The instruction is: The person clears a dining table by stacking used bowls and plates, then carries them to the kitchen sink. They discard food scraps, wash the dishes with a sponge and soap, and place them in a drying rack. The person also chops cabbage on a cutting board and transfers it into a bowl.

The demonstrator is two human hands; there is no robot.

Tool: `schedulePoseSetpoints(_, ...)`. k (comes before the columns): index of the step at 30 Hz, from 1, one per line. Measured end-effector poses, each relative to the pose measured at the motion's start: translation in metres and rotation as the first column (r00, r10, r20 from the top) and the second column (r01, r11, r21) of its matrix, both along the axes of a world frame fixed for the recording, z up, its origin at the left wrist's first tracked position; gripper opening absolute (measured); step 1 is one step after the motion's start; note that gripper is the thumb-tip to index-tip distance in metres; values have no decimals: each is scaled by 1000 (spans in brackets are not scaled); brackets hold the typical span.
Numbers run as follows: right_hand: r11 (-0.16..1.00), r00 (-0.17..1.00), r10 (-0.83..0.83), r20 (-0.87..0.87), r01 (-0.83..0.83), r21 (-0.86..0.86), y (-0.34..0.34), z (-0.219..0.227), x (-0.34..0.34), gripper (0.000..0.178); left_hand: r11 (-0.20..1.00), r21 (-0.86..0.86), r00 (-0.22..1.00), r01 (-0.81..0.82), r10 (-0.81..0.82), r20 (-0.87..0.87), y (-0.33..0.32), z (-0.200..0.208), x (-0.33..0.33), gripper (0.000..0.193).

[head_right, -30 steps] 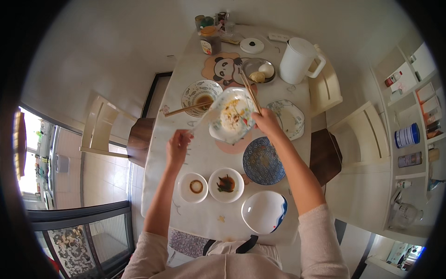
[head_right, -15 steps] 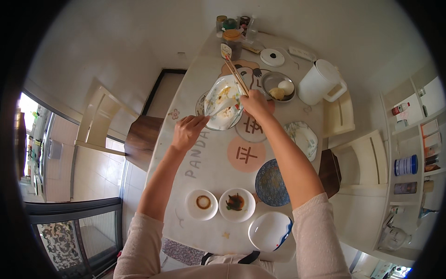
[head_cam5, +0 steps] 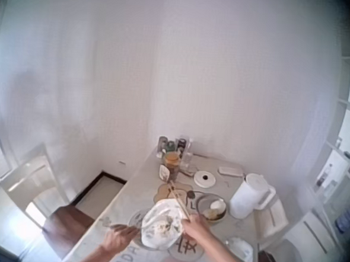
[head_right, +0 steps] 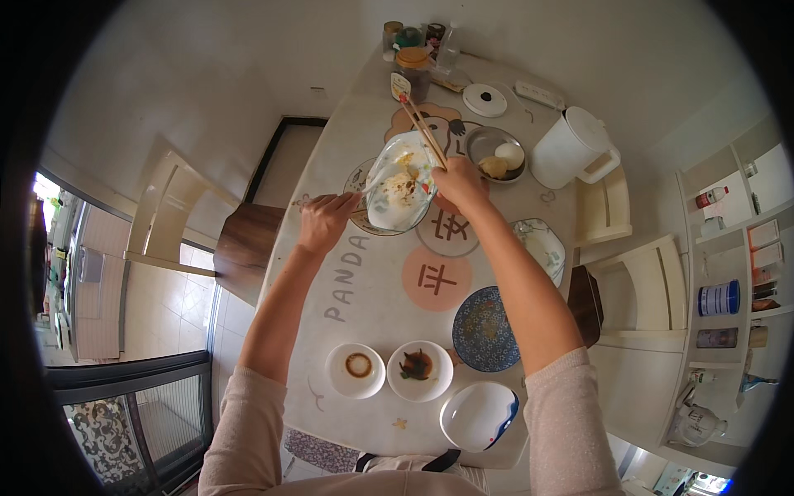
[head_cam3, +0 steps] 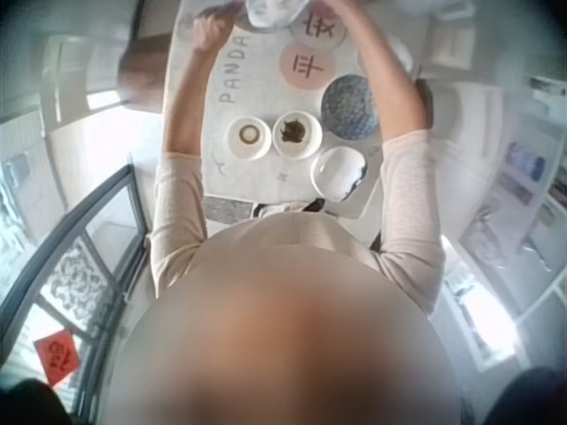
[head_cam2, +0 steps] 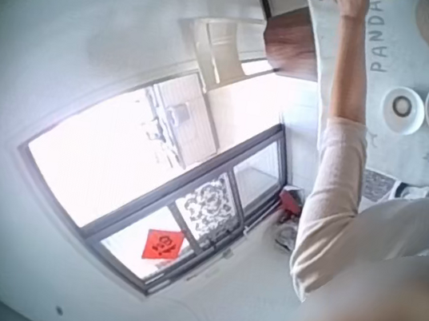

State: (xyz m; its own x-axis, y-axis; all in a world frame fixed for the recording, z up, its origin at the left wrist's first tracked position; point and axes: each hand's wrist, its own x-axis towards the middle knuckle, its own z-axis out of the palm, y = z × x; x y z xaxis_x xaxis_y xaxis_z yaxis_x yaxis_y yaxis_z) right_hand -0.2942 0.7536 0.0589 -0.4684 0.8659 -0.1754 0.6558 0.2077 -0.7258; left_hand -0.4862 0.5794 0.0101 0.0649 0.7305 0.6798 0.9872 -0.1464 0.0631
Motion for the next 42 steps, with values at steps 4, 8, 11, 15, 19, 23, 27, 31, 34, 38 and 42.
schedulePoseSetpoints(4,998,999,27,36,-29,63,-2,-3,-6,25,995,87,984,-46,30,175,9,4,29,15)
schedulePoseSetpoints(8,1000,1000,-10,15,10,-12,-9,6,-7,25,982,12,873,-191,164,460,-2,1,67,11)
schedulePoseSetpoints(11,999,1000,-9,30,10,-39,-15,6,-12,25,964,-81,703,-255,242,668,0,-9,81,9)
schedulePoseSetpoints(15,999,999,8,44,-11,53,-12,-12,-4,26,908,-274,645,-316,418,639,13,-31,70,12)
schedulePoseSetpoints(19,985,996,60,68,-70,161,-18,-9,1,26,843,-353,653,-406,538,533,11,-35,53,11)
schedulePoseSetpoints(23,984,997,21,77,-34,175,-16,-12,6,26,916,-202,733,-346,398,552,0,-19,66,6)
schedulePoseSetpoints(27,974,985,-11,173,-29,226,-12,-18,6,25,959,-186,733,-213,282,619,-16,-6,105,8)
schedulePoseSetpoints(31,985,972,-7,237,-34,168,-9,-20,10,25,949,-202,729,-243,316,608,-18,-23,106,7)
schedulePoseSetpoints(34,994,981,11,193,-32,107,-18,-8,10,25,920,-235,767,-315,392,507,-16,-43,86,6)
schedulePoseSetpoints(38,970,987,8,162,-47,239,-18,-19,13,24,887,-247,826,-389,455,334,-6,-51,59,9)
schedulePoseSetpoints(42,951,990,7,142,-50,307,-18,-15,14,24,901,-177,842,-397,434,320,-13,-41,51,11)
